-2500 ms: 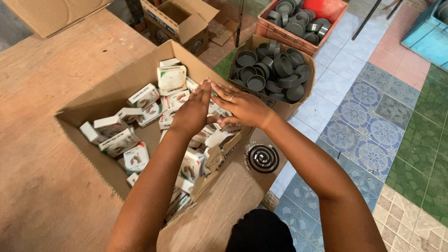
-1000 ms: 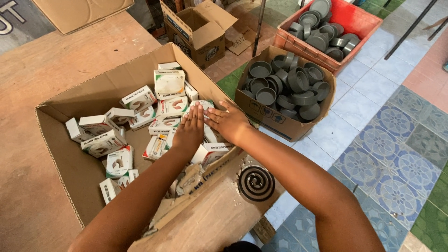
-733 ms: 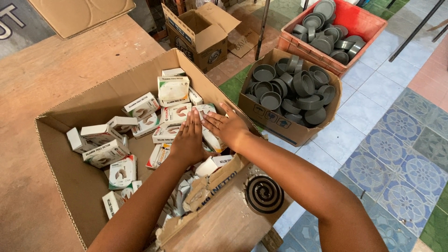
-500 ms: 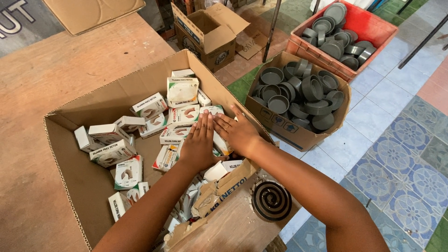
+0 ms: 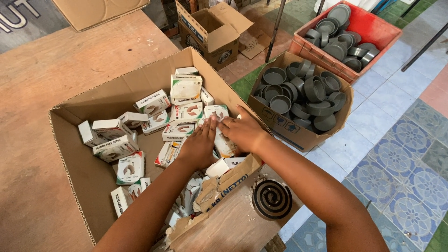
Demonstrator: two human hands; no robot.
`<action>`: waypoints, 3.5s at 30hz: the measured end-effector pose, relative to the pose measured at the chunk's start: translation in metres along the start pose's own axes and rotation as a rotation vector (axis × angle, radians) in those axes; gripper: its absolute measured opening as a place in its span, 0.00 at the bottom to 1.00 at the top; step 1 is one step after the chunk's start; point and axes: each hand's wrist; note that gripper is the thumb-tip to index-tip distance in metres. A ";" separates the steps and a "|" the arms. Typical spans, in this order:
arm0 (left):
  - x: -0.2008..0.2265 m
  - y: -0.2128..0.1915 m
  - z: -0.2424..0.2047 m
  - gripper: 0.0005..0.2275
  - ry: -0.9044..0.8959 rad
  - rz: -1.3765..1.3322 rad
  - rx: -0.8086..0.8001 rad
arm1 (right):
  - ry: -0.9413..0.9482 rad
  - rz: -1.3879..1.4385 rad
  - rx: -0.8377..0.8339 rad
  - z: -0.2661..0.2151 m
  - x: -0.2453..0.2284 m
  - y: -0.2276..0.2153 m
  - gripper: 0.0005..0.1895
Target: The person sits on the floor and wipes small product boxes with a cloth, then places them into a blue crate. The person repeats this process for multiple boxes taken from a larger cardboard box.
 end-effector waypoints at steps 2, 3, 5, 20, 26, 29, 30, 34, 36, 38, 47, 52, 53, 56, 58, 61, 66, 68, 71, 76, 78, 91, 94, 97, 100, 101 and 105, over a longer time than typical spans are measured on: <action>0.000 -0.004 -0.004 0.53 0.009 0.014 0.005 | 0.008 -0.009 0.026 0.012 0.003 0.013 0.49; 0.001 -0.006 -0.006 0.52 0.020 0.026 0.013 | 0.019 -0.020 0.050 0.018 0.004 0.020 0.51; -0.004 -0.004 -0.006 0.52 0.027 0.023 0.016 | 0.013 -0.005 0.072 0.017 0.005 0.022 0.53; -0.010 0.017 0.012 0.45 0.002 0.095 0.146 | 0.025 -0.110 0.227 0.055 0.015 0.060 0.52; -0.019 -0.015 -0.012 0.47 0.078 -0.045 0.107 | 0.012 0.174 0.211 0.000 -0.002 0.005 0.52; -0.020 -0.033 -0.036 0.46 0.111 -0.141 0.074 | -0.014 0.281 0.194 -0.027 -0.010 -0.023 0.50; -0.020 -0.037 -0.043 0.45 0.123 -0.170 0.077 | -0.016 0.306 0.192 -0.036 -0.013 -0.031 0.48; -0.018 -0.047 -0.073 0.44 0.135 -0.138 0.129 | -0.038 0.308 0.229 -0.055 -0.021 -0.040 0.50; -0.019 -0.049 -0.090 0.41 0.150 -0.132 0.167 | -0.104 0.348 0.320 -0.064 -0.027 -0.046 0.51; -0.020 -0.053 -0.106 0.41 0.123 -0.116 0.207 | -0.127 0.367 0.343 -0.077 -0.038 -0.065 0.50; -0.044 -0.052 -0.219 0.43 0.002 -0.032 0.375 | -0.262 0.369 0.418 -0.112 -0.120 -0.134 0.50; -0.056 -0.020 -0.302 0.43 -0.085 -0.065 0.358 | -0.348 0.347 0.407 -0.105 -0.190 -0.147 0.50; -0.059 -0.008 -0.316 0.43 -0.105 -0.063 0.367 | -0.364 0.326 0.415 -0.102 -0.206 -0.147 0.51; -0.068 0.020 -0.354 0.43 -0.162 -0.059 0.385 | -0.416 0.297 0.416 -0.091 -0.248 -0.148 0.51; -0.072 0.038 -0.377 0.43 -0.197 -0.057 0.387 | -0.452 0.296 0.410 -0.085 -0.274 -0.149 0.51; -0.079 0.066 -0.407 0.42 -0.288 -0.080 0.328 | -0.528 0.256 0.413 -0.076 -0.312 -0.151 0.53; -0.089 0.110 -0.442 0.39 -0.366 -0.108 0.318 | -0.628 0.294 0.379 -0.061 -0.368 -0.148 0.51; -0.090 0.124 -0.457 0.39 -0.377 -0.144 0.292 | -0.653 0.300 0.349 -0.044 -0.387 -0.137 0.51; -0.094 0.147 -0.472 0.39 -0.376 -0.243 0.258 | -0.701 0.311 0.327 -0.026 -0.413 -0.124 0.52; -0.098 0.186 -0.480 0.39 -0.389 -0.423 0.238 | -0.742 0.336 0.267 -0.001 -0.450 -0.099 0.52; -0.096 0.197 -0.485 0.39 -0.415 -0.563 0.185 | -0.723 0.337 0.226 0.007 -0.465 -0.088 0.52; -0.098 0.269 -0.482 0.37 -0.434 -0.621 0.097 | -0.660 0.093 0.178 0.038 -0.509 -0.024 0.52; -0.096 0.265 -0.483 0.41 -0.432 -0.601 0.077 | -0.719 0.129 0.200 0.036 -0.498 -0.028 0.56; -0.097 0.271 -0.481 0.36 -0.451 -0.534 0.089 | -0.715 0.469 0.068 0.033 -0.481 -0.032 0.50; -0.097 0.282 -0.475 0.35 -0.446 -0.490 0.127 | -0.671 0.509 0.036 0.028 -0.474 -0.032 0.40; -0.096 0.284 -0.474 0.35 -0.426 -0.499 0.138 | -0.623 0.519 0.046 0.027 -0.476 -0.033 0.40; -0.096 0.280 -0.477 0.33 -0.362 -0.563 0.186 | -0.452 0.461 0.097 0.029 -0.495 -0.043 0.41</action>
Point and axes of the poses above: each hand's wrist, its own z-axis towards the middle knuckle, its own y-axis out of the palm, x = y × z, and after that the axes turned 14 degrees about -x, right-handed
